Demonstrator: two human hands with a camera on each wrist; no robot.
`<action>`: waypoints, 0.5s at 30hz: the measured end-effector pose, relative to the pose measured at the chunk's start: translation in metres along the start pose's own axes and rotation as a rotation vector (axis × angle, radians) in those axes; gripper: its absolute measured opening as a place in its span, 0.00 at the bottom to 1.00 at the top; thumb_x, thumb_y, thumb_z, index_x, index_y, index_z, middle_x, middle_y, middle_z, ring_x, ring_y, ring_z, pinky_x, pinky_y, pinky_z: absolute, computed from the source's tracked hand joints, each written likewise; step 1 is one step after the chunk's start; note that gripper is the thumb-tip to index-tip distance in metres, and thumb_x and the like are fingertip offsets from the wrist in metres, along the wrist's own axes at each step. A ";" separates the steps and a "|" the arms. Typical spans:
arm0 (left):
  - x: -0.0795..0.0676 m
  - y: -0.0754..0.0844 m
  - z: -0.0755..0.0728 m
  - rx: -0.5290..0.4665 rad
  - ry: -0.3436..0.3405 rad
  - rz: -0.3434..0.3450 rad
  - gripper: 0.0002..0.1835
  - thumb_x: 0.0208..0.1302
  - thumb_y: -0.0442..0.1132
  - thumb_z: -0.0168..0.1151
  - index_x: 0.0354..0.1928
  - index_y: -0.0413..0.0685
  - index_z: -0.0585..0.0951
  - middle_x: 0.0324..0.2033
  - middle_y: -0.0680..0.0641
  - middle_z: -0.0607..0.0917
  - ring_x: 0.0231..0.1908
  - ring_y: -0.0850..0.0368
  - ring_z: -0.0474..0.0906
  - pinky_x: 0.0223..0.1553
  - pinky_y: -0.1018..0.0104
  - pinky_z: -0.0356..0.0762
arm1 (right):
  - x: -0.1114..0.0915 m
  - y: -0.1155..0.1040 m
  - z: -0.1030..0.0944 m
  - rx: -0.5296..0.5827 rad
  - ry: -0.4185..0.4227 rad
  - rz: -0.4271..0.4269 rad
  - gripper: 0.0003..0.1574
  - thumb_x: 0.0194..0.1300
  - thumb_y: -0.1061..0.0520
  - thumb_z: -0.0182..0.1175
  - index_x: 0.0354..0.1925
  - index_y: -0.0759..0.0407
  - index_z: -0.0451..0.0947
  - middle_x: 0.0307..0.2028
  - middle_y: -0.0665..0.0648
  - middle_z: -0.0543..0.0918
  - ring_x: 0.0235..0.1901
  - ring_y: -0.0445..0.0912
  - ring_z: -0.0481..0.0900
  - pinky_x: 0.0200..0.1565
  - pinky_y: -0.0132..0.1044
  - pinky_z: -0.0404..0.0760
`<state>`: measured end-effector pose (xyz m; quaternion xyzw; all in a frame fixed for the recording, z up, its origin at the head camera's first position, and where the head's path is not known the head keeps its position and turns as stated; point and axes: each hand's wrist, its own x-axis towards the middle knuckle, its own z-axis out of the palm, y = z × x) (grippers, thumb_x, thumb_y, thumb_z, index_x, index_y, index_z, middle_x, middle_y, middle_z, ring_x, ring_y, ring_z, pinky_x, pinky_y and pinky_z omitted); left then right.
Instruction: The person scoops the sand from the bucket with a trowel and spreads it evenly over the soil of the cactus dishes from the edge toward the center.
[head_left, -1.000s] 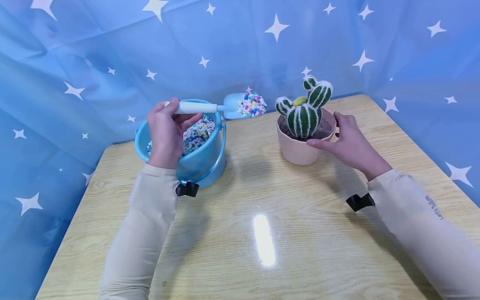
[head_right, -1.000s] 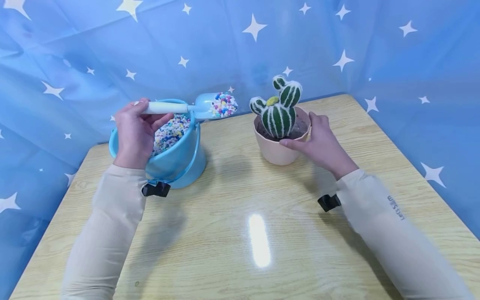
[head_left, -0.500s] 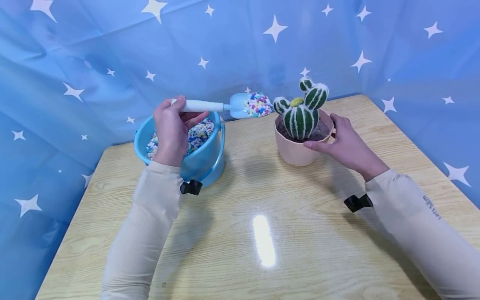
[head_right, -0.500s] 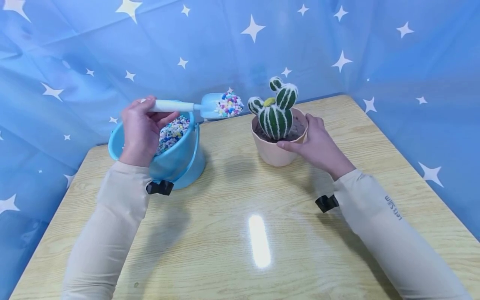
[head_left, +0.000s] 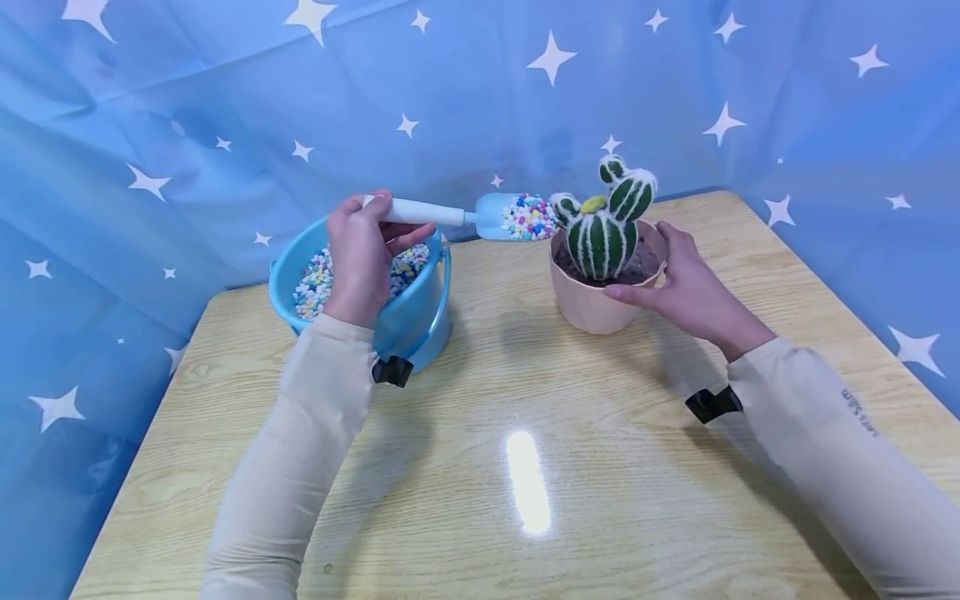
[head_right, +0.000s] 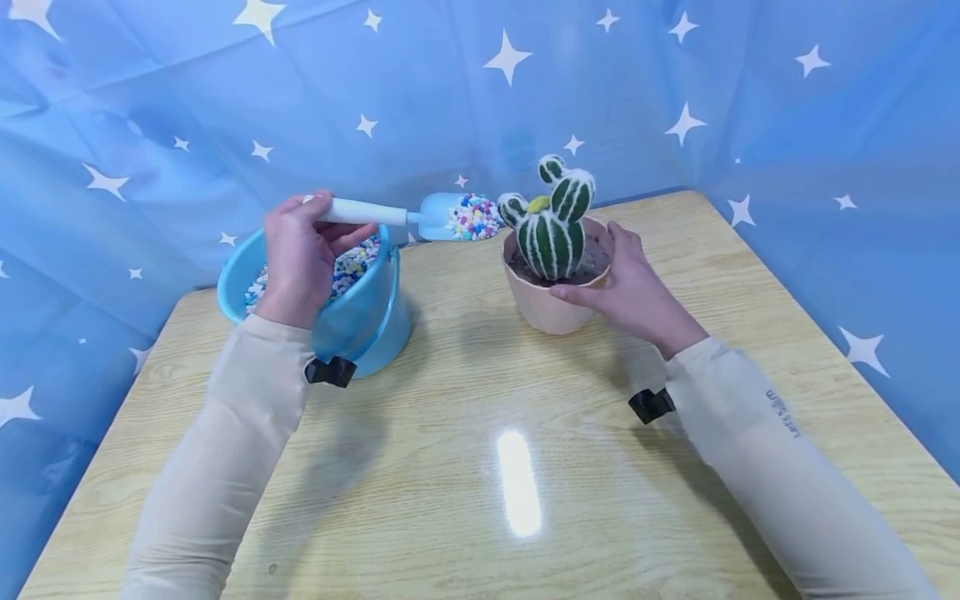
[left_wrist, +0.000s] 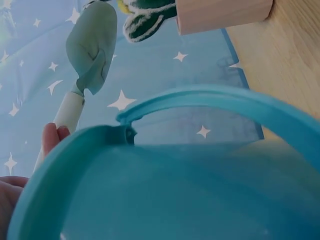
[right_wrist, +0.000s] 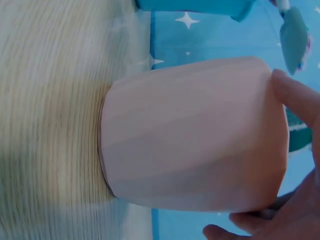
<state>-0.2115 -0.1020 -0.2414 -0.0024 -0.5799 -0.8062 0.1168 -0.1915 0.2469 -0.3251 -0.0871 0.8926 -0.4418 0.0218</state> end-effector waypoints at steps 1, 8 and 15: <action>0.000 0.000 0.001 0.003 -0.002 0.000 0.09 0.77 0.34 0.46 0.46 0.33 0.72 0.50 0.32 0.77 0.41 0.42 0.85 0.39 0.56 0.87 | 0.000 0.000 0.001 -0.003 0.006 -0.006 0.75 0.56 0.35 0.70 0.77 0.62 0.31 0.73 0.72 0.34 0.72 0.66 0.35 0.68 0.70 0.41; -0.002 -0.003 0.007 0.012 -0.015 -0.020 0.08 0.77 0.34 0.46 0.46 0.33 0.71 0.51 0.33 0.76 0.40 0.42 0.85 0.39 0.57 0.87 | -0.001 -0.004 0.000 -0.030 0.007 -0.022 0.78 0.55 0.36 0.72 0.76 0.65 0.29 0.74 0.72 0.35 0.73 0.65 0.36 0.69 0.68 0.42; -0.003 -0.005 0.010 0.051 -0.019 -0.028 0.08 0.77 0.34 0.47 0.47 0.35 0.71 0.50 0.33 0.77 0.42 0.42 0.85 0.39 0.57 0.87 | 0.000 -0.004 0.001 -0.041 0.024 -0.034 0.76 0.55 0.39 0.73 0.76 0.68 0.33 0.73 0.73 0.39 0.72 0.65 0.38 0.69 0.68 0.46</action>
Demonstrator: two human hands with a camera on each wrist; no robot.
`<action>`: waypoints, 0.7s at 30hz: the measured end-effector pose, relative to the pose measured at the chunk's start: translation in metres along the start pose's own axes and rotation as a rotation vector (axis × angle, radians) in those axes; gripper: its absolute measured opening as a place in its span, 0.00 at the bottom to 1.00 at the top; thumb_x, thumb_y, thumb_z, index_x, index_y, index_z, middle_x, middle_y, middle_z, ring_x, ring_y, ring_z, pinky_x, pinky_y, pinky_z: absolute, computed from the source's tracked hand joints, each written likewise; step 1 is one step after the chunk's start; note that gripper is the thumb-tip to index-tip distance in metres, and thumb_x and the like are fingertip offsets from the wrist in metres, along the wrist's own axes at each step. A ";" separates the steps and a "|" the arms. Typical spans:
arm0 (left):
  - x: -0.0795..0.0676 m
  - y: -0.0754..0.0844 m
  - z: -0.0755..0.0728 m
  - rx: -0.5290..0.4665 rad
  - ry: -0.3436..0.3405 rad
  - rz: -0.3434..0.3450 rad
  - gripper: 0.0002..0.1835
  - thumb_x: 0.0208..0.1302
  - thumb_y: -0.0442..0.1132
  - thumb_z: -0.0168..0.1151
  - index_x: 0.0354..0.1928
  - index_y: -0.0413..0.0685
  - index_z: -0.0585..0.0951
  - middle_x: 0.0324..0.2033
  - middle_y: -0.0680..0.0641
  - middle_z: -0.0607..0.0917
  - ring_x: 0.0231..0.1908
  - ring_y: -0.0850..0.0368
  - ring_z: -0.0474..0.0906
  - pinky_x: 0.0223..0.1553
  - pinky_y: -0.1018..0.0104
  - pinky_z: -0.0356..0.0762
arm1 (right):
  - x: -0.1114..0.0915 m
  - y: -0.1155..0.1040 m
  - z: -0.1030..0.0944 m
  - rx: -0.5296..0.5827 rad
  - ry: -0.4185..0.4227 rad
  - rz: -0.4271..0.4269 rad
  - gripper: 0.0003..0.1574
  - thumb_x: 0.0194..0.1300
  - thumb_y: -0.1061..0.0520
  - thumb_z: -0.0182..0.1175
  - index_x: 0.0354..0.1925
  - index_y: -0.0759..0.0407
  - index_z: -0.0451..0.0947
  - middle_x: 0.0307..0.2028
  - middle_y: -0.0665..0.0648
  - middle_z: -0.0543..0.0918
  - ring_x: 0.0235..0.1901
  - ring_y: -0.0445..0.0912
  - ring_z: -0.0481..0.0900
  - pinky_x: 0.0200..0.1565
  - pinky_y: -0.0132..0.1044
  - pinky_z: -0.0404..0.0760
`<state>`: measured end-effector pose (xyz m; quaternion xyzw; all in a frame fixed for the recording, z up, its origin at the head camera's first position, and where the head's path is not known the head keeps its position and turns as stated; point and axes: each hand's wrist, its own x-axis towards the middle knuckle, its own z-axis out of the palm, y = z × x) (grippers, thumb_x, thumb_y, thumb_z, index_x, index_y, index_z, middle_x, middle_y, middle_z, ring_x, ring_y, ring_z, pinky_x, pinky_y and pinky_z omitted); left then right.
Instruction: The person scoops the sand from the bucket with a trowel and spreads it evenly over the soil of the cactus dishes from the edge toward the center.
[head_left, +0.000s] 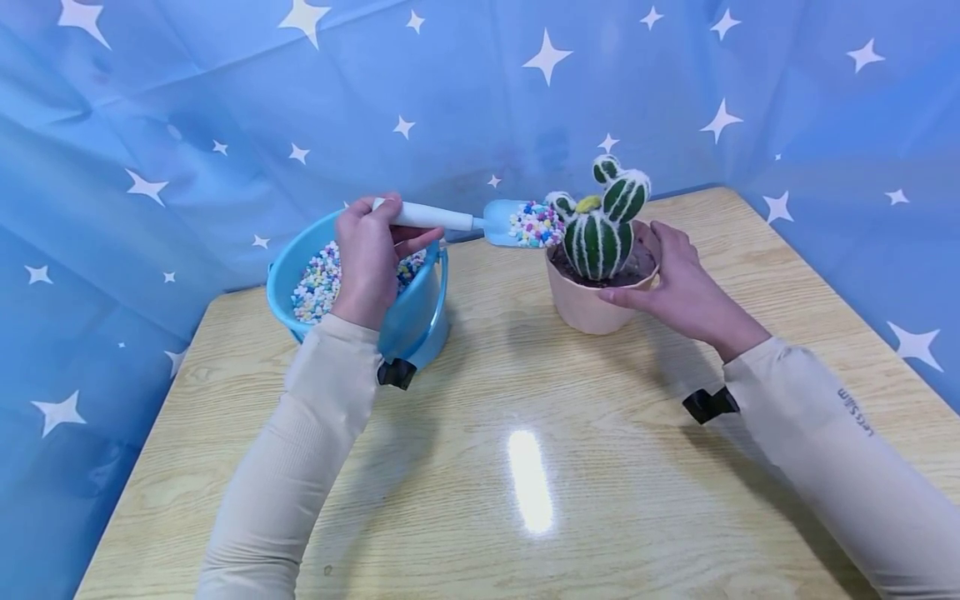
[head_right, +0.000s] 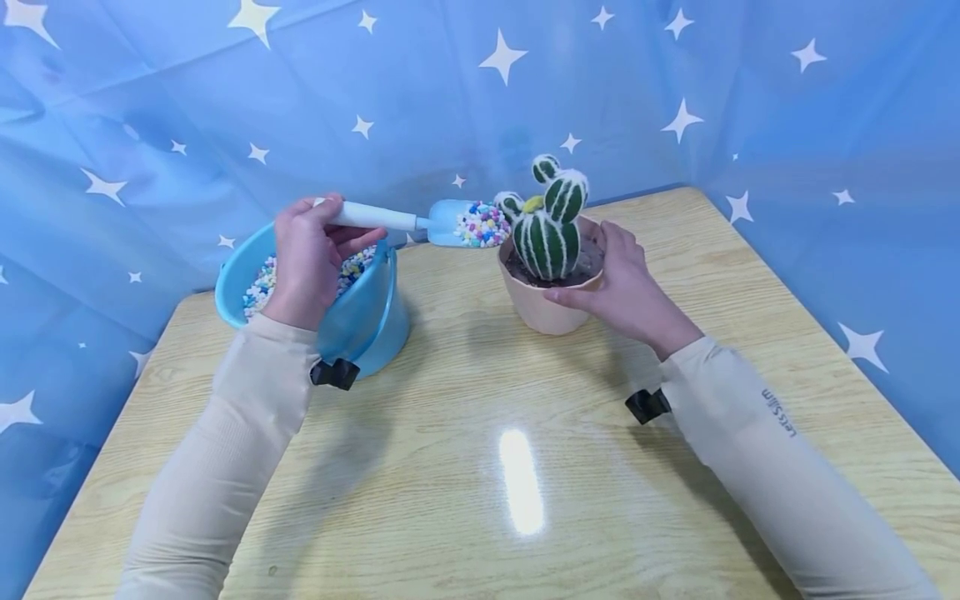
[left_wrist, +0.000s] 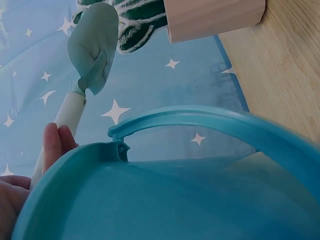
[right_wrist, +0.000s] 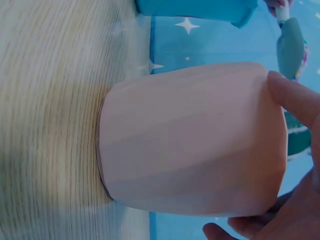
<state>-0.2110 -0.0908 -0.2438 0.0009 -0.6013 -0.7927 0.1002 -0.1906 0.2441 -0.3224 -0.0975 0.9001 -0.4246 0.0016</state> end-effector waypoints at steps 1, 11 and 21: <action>0.000 0.000 0.000 0.011 0.000 0.000 0.08 0.77 0.35 0.47 0.47 0.35 0.71 0.50 0.33 0.77 0.42 0.42 0.85 0.39 0.57 0.87 | 0.000 0.000 0.000 -0.002 0.001 0.002 0.76 0.54 0.38 0.73 0.76 0.68 0.34 0.73 0.72 0.40 0.72 0.65 0.38 0.69 0.68 0.46; -0.001 0.000 0.004 0.074 -0.017 0.011 0.10 0.77 0.37 0.49 0.48 0.36 0.71 0.47 0.33 0.79 0.39 0.44 0.86 0.40 0.58 0.87 | -0.001 0.001 -0.002 -0.017 -0.016 0.008 0.77 0.53 0.36 0.73 0.76 0.66 0.33 0.74 0.71 0.38 0.72 0.65 0.39 0.69 0.68 0.46; -0.001 0.000 0.008 0.172 -0.023 0.009 0.12 0.78 0.39 0.49 0.52 0.37 0.71 0.49 0.35 0.79 0.35 0.46 0.87 0.41 0.58 0.87 | -0.001 0.002 -0.003 -0.014 -0.035 -0.001 0.76 0.54 0.37 0.73 0.76 0.64 0.34 0.74 0.69 0.38 0.73 0.64 0.37 0.68 0.70 0.46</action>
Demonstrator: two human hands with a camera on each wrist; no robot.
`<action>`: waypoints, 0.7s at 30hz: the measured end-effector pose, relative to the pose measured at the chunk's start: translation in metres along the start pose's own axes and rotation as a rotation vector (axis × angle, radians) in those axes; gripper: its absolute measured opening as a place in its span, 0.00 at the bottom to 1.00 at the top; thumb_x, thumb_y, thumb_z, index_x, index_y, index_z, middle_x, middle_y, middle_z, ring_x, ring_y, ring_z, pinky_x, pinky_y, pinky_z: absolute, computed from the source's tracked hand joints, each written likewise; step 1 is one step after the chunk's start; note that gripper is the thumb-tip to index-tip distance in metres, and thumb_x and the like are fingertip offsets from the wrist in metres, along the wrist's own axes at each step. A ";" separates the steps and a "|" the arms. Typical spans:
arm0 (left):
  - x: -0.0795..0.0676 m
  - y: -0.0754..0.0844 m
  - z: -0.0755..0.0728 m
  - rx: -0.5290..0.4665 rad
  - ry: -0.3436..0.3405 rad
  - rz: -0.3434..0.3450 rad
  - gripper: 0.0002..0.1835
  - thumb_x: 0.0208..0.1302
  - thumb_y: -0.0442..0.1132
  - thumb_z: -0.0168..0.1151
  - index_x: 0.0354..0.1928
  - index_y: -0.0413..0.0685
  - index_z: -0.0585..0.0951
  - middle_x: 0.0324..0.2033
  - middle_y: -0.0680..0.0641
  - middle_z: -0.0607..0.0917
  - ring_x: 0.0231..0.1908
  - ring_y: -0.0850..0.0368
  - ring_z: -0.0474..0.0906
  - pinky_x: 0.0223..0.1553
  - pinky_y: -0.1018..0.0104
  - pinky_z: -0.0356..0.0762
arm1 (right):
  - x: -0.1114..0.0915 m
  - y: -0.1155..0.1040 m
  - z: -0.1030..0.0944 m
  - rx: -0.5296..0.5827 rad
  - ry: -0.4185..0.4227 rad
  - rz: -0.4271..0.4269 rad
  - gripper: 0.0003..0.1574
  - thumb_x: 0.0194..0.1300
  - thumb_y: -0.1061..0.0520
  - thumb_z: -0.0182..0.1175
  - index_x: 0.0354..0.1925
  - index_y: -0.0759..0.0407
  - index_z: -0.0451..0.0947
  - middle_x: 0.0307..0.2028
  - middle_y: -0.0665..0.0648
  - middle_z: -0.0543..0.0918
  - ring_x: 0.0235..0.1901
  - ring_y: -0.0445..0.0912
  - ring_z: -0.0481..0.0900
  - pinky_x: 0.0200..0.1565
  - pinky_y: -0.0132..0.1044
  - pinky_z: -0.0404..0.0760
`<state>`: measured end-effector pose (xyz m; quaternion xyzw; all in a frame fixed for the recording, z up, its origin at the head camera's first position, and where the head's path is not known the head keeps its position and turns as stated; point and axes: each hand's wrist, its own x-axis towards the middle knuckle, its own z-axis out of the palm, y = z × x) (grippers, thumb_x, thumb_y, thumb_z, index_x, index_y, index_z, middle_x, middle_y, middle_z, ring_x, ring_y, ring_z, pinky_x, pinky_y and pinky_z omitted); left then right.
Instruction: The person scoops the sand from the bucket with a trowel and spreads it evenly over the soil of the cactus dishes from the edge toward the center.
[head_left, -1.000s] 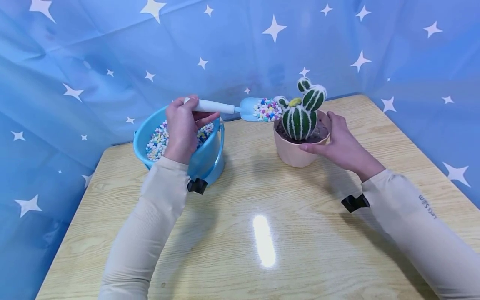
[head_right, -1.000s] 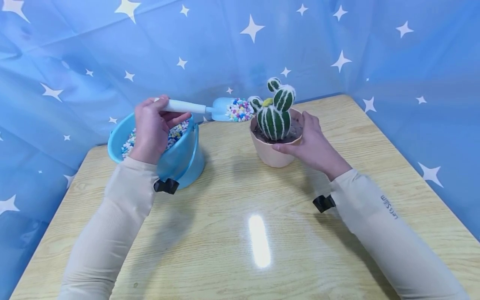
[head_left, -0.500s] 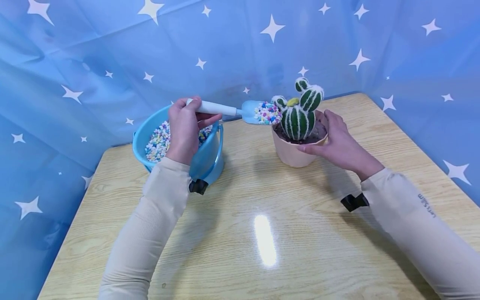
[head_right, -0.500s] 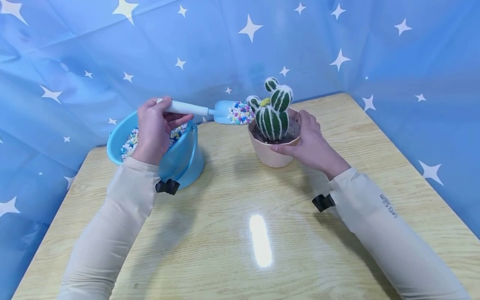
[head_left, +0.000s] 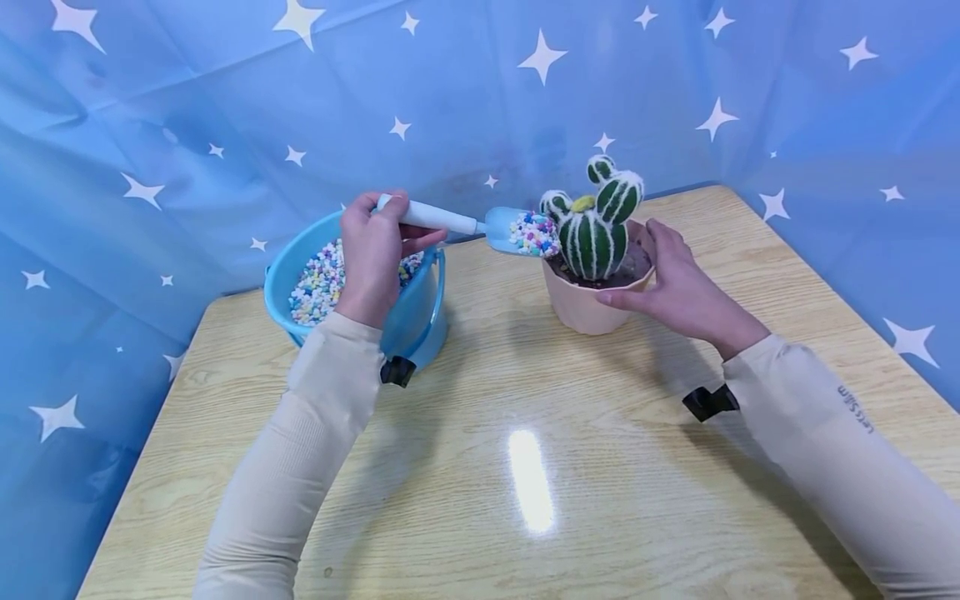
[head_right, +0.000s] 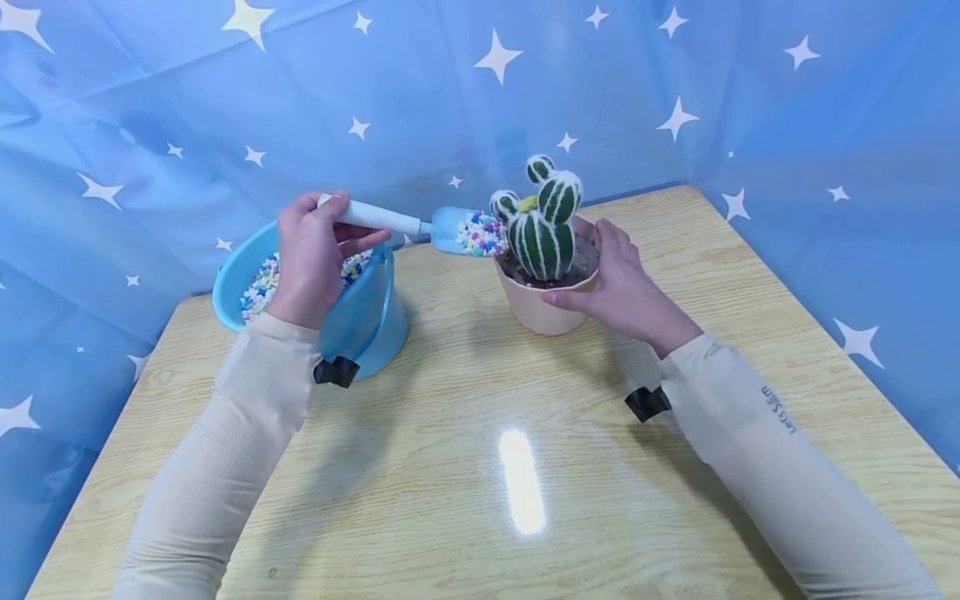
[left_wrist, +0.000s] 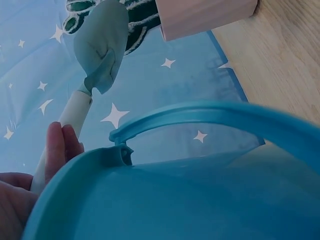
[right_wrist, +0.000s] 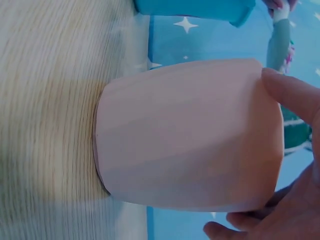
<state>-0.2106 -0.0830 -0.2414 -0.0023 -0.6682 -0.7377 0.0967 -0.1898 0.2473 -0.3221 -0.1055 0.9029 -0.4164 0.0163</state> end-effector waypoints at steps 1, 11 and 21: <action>0.000 0.001 0.000 0.010 -0.001 0.002 0.12 0.78 0.39 0.49 0.53 0.37 0.71 0.49 0.36 0.79 0.35 0.46 0.87 0.41 0.58 0.87 | 0.000 0.000 0.000 0.000 -0.005 0.000 0.76 0.54 0.37 0.73 0.77 0.64 0.34 0.74 0.69 0.38 0.73 0.64 0.38 0.68 0.70 0.46; 0.001 0.004 0.006 0.032 -0.014 0.008 0.12 0.77 0.40 0.50 0.51 0.37 0.70 0.46 0.34 0.81 0.35 0.46 0.87 0.39 0.59 0.87 | -0.001 0.000 -0.003 -0.001 -0.037 0.034 0.79 0.54 0.34 0.72 0.76 0.63 0.29 0.74 0.68 0.36 0.72 0.65 0.39 0.68 0.70 0.47; 0.002 0.006 0.008 0.056 -0.016 0.012 0.12 0.77 0.40 0.50 0.52 0.37 0.71 0.45 0.34 0.81 0.34 0.46 0.87 0.38 0.59 0.88 | -0.001 0.001 -0.004 0.009 -0.041 0.024 0.78 0.54 0.36 0.73 0.77 0.63 0.29 0.74 0.69 0.36 0.72 0.66 0.39 0.68 0.69 0.46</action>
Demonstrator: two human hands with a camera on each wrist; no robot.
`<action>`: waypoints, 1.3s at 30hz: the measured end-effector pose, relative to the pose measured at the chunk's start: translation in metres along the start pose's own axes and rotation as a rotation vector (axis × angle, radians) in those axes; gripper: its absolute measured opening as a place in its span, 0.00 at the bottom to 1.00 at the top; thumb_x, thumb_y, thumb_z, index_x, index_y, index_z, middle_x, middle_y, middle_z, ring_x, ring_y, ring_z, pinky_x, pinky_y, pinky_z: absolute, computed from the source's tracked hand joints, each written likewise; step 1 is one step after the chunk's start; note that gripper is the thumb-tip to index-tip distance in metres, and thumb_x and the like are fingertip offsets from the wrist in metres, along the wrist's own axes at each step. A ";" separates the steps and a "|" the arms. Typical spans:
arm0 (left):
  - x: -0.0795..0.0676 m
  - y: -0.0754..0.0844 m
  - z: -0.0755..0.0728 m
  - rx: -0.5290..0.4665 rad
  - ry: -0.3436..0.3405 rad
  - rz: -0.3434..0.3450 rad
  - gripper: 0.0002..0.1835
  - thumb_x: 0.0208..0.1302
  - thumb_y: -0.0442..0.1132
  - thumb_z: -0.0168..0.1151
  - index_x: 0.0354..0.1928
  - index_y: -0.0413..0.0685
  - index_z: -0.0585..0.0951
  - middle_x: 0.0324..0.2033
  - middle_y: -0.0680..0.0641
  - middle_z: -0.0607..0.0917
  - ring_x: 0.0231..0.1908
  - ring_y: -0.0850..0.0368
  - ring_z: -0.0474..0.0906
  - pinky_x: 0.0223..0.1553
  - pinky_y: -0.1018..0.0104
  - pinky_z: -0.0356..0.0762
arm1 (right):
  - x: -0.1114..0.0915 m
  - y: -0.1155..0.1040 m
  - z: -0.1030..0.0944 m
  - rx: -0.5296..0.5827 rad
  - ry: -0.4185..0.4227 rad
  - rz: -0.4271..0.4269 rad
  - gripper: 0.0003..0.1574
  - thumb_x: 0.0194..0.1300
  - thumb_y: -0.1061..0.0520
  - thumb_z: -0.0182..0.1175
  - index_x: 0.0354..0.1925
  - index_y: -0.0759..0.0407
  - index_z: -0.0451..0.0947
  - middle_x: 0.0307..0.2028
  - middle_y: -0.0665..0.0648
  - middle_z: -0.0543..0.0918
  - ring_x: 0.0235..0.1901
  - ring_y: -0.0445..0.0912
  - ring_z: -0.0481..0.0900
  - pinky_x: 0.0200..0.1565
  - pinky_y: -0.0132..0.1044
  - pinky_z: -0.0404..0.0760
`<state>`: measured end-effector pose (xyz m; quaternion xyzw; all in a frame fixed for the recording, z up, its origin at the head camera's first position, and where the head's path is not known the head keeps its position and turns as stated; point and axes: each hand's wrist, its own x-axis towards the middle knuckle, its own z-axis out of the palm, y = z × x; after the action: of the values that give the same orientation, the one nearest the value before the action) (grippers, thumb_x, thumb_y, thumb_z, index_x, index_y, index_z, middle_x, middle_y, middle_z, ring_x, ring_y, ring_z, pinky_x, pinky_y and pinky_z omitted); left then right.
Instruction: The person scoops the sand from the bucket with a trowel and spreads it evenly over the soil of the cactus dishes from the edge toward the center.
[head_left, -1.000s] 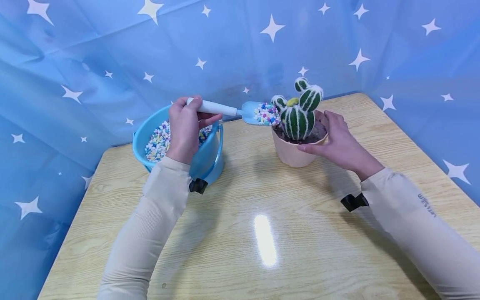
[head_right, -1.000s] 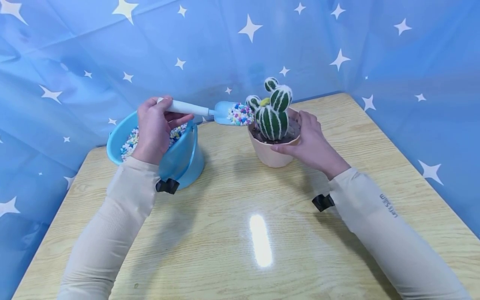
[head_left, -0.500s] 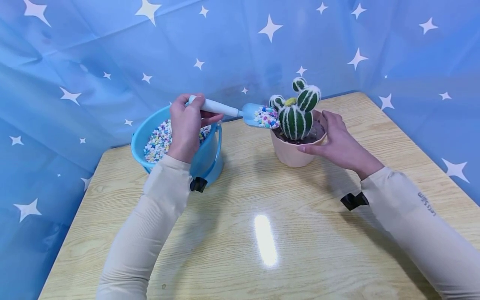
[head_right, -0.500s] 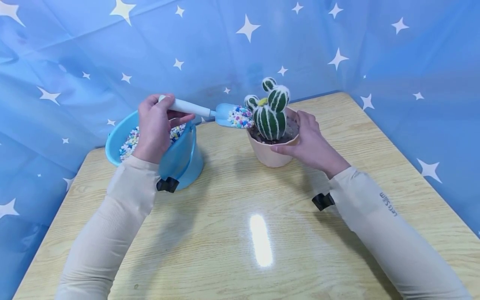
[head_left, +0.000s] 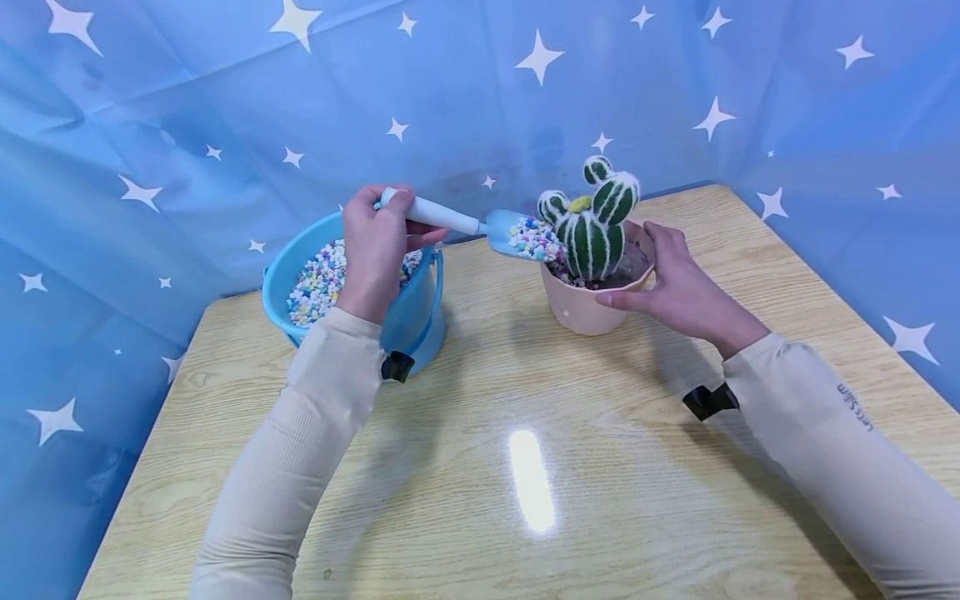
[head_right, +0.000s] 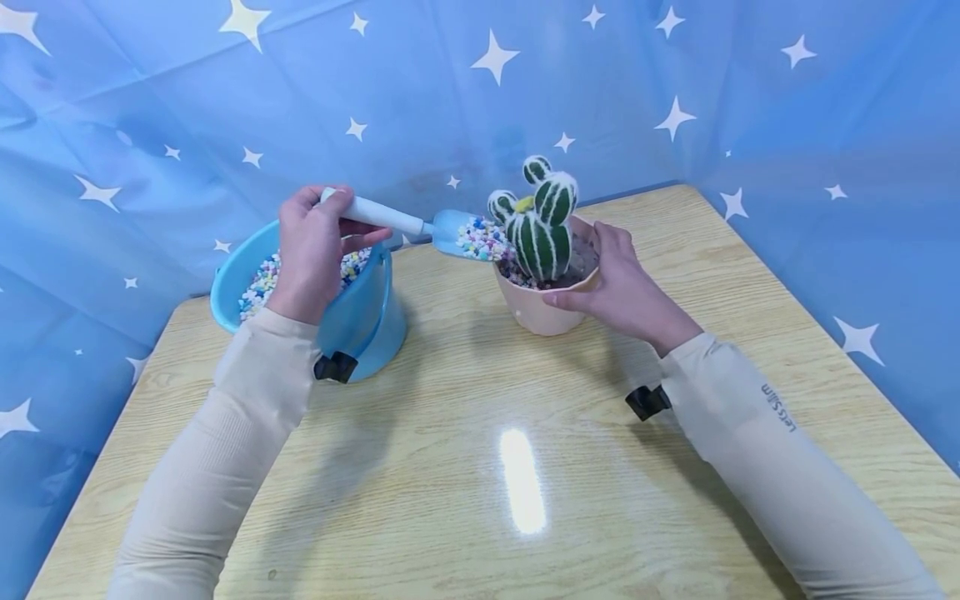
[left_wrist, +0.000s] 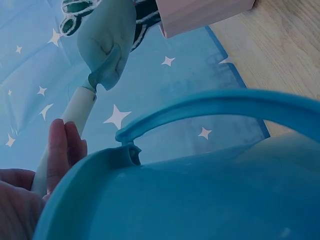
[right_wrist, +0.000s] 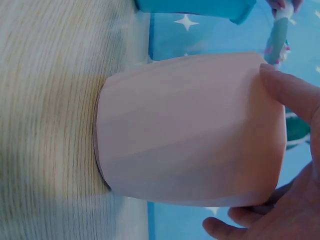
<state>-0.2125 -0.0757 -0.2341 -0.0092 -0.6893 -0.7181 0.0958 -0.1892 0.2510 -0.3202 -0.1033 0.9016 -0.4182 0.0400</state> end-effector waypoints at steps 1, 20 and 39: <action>0.000 0.000 0.000 0.001 0.000 -0.001 0.12 0.77 0.39 0.50 0.52 0.37 0.71 0.45 0.34 0.81 0.34 0.46 0.87 0.38 0.59 0.88 | 0.000 0.000 0.000 0.000 -0.001 -0.005 0.78 0.55 0.36 0.73 0.76 0.63 0.28 0.74 0.69 0.35 0.72 0.65 0.38 0.69 0.69 0.45; 0.001 0.007 0.005 0.030 -0.029 0.028 0.12 0.76 0.40 0.52 0.51 0.37 0.71 0.45 0.35 0.81 0.35 0.46 0.86 0.38 0.60 0.88 | 0.003 0.001 0.000 -0.002 0.001 -0.027 0.76 0.55 0.38 0.73 0.77 0.62 0.32 0.74 0.68 0.35 0.73 0.63 0.35 0.70 0.68 0.42; 0.002 0.009 0.007 0.073 -0.046 0.049 0.12 0.76 0.41 0.53 0.50 0.38 0.71 0.44 0.36 0.81 0.34 0.45 0.86 0.38 0.61 0.88 | 0.003 0.001 -0.001 -0.009 -0.015 -0.018 0.76 0.54 0.37 0.73 0.77 0.60 0.33 0.74 0.67 0.34 0.73 0.64 0.36 0.69 0.69 0.44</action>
<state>-0.2143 -0.0689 -0.2249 -0.0390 -0.7166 -0.6895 0.0976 -0.1930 0.2519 -0.3205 -0.1147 0.9022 -0.4136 0.0426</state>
